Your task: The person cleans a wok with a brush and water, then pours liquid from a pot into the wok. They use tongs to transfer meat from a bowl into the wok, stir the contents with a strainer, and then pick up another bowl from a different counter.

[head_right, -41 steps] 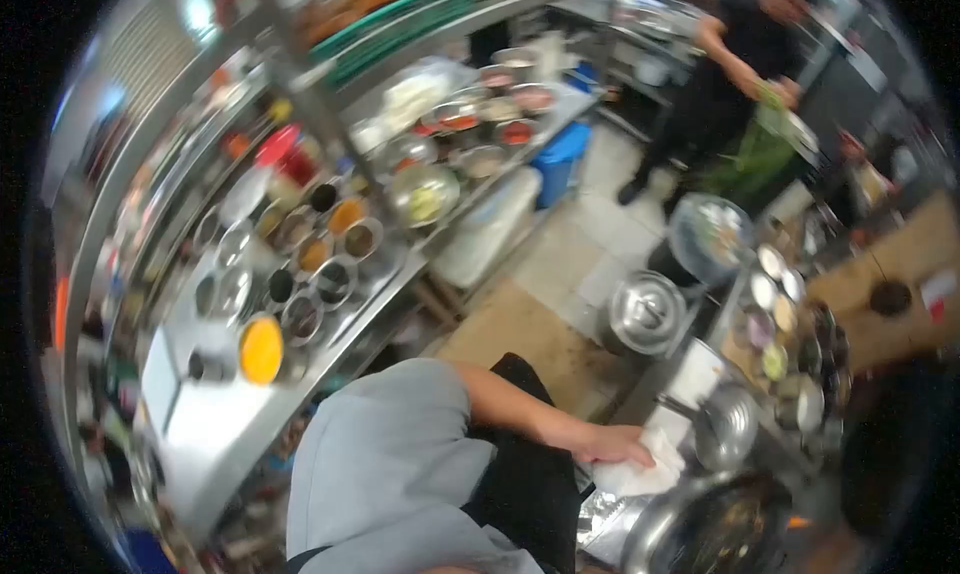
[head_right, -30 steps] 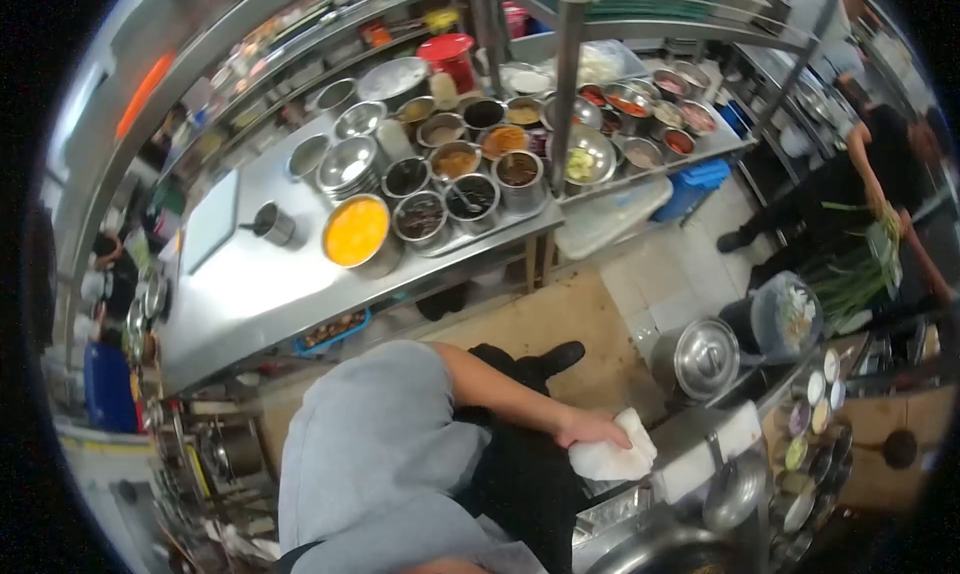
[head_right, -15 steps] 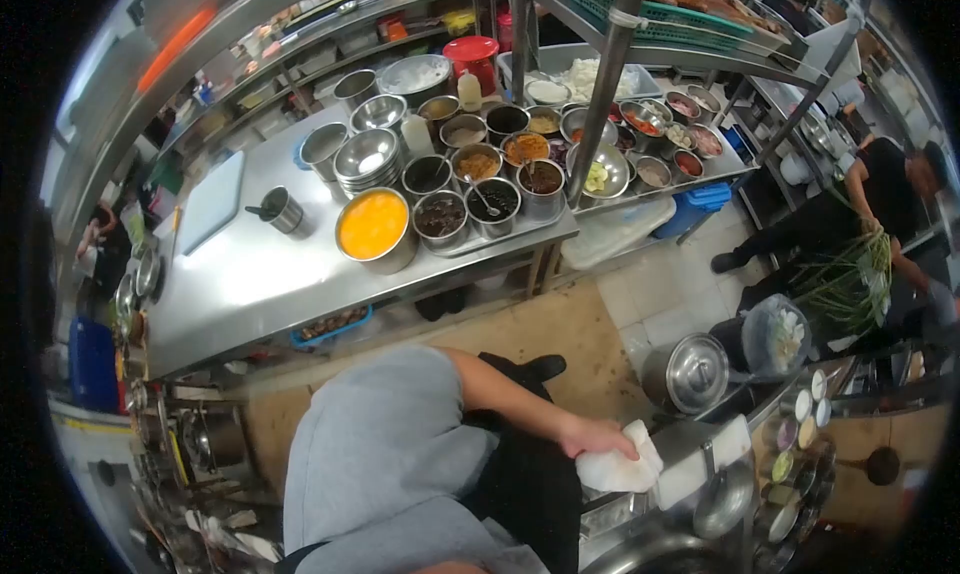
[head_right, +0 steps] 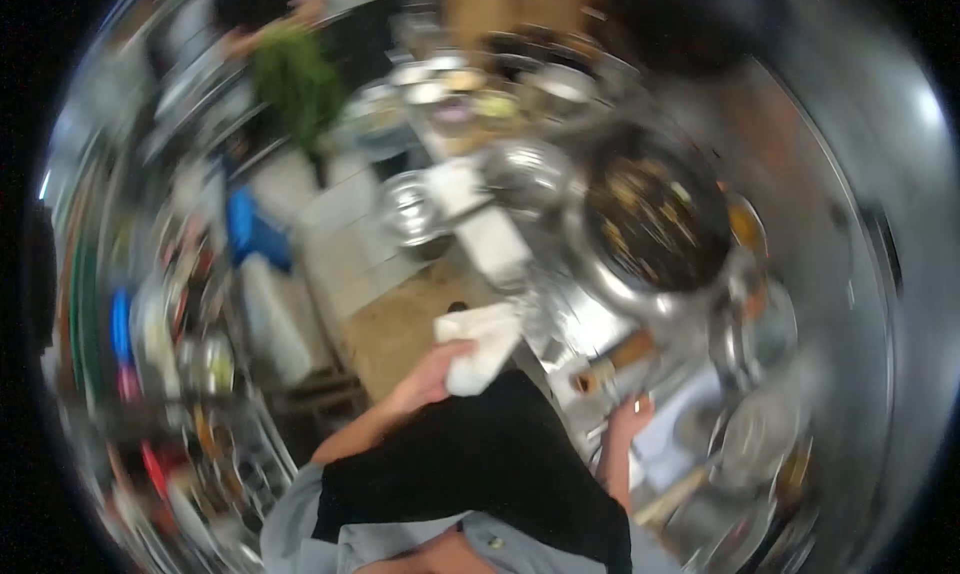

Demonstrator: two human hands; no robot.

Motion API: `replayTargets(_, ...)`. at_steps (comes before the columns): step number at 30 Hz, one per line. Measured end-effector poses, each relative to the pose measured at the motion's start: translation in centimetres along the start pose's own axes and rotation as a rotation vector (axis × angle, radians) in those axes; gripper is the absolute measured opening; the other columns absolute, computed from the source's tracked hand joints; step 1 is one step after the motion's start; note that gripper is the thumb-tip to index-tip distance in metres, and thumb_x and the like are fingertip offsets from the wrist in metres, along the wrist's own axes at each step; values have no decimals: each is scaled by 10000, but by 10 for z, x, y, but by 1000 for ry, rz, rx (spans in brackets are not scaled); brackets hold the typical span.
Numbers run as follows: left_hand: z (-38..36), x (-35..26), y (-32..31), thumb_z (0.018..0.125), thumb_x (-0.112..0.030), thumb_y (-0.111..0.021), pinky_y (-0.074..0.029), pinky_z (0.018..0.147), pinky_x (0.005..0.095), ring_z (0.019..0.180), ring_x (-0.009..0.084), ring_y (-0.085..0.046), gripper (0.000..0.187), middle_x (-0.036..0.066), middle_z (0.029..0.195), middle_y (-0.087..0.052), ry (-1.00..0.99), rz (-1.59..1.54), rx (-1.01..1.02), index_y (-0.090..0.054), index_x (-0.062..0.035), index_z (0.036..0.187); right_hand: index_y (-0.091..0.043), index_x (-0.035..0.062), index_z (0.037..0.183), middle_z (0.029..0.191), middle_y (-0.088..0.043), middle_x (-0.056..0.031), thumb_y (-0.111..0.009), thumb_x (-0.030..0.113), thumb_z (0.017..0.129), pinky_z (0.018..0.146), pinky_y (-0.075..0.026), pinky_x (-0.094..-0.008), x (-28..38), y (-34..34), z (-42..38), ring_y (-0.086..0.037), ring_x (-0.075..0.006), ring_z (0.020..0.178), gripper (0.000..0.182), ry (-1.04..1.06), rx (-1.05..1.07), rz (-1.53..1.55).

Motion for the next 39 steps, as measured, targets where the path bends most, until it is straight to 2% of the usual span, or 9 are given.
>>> replayTargets(1, 19, 1, 6, 914, -165, -596, -556, 884, 400, 992, 266, -678, 440, 155, 1175, -651, 99, 43, -39, -513, 22, 1303, -514, 34, 1011, 700, -522, -30, -606, 72, 877, 480, -424, -298, 65, 2, -25, -498, -129, 547, 167, -234, 23, 143)
replayTargets(2, 36, -7, -3, 922, -176, -575, -557, 886, 404, 1007, 277, -671, 442, 161, 1185, -644, 74, 73, 0, -502, 25, 1309, -505, 43, 1030, 650, -490, -3, -607, 74, 887, 397, -368, -267, 76, 3, -24, -453, -94, 471, 179, -178, 28, 256)
replayTargets(7, 100, -54, -69, 986, -274, -517, -565, 872, 392, 1036, 264, -661, 425, 153, 1190, -633, 221, 173, 74, -509, 12, 1299, -490, 27, 1075, 624, -491, -5, -577, 72, 907, 345, -372, -261, 131, 1, -52, -430, -86, 419, 193, -224, -65, 287)
replayTargets(13, 225, -28, -137, 983, -410, -508, -578, 759, 393, 936, 227, -673, 419, 123, 1059, -663, 450, 253, 250, -559, -48, 1188, -475, 29, 1168, 618, -490, 1, -575, 66, 916, 354, -365, -258, 160, -21, -109, -435, -86, 407, 274, -309, -200, 345)
replayTargets(18, 313, 20, -157, 972, -364, -537, -559, 829, 444, 916, 300, -678, 378, 142, 1033, -681, 505, 472, 142, -575, -28, 1142, -480, -6, 1173, 578, -481, -16, -571, 42, 913, 351, -351, -265, 162, -22, -156, -427, -106, 378, 280, -357, -293, 417)
replayTargets(24, 341, 58, -155, 881, -86, -566, -588, 725, 489, 847, 324, -682, 193, 155, 923, -636, 574, 338, 229, -527, -3, 1051, -491, 21, 1167, 591, -490, -11, -583, 31, 907, 353, -339, -260, 160, -9, -170, -415, -87, 385, 276, -335, -319, 508)
replayTargets(28, 284, -2, -166, 841, -17, -526, -593, 733, 527, 847, 358, -682, 202, 189, 952, -623, 495, 305, 161, -502, 12, 1039, -498, 23, 1176, 581, -485, 1, -588, 37, 905, 359, -325, -254, 149, 9, -173, -416, -83, 392, 287, -350, -321, 612)
replayTargets(32, 230, -58, -126, 834, -14, -513, -591, 767, 548, 865, 376, -681, 193, 227, 976, -620, 586, 247, 268, -503, 20, 1024, -494, 28, 1175, 605, -497, 5, -593, 40, 903, 373, -334, -247, 133, 34, -173, -422, -76, 405, 289, -362, -285, 567)
replayTargets(39, 142, -157, -55, 825, -10, -499, -558, 872, 493, 977, 363, -662, 230, 219, 1048, -633, 374, 372, 26, -526, 63, 1042, -496, 22, 1144, 635, -506, 6, -594, 51, 902, 373, -341, -250, 106, 50, -127, -442, -73, 424, 263, -373, -166, 428)
Point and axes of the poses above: each hand's wrist, its own z-axis towards the middle knuckle, its own y-axis out of the back of the hand, x = y × z, the point moved 7 cm from there along z, towards the middle knuckle
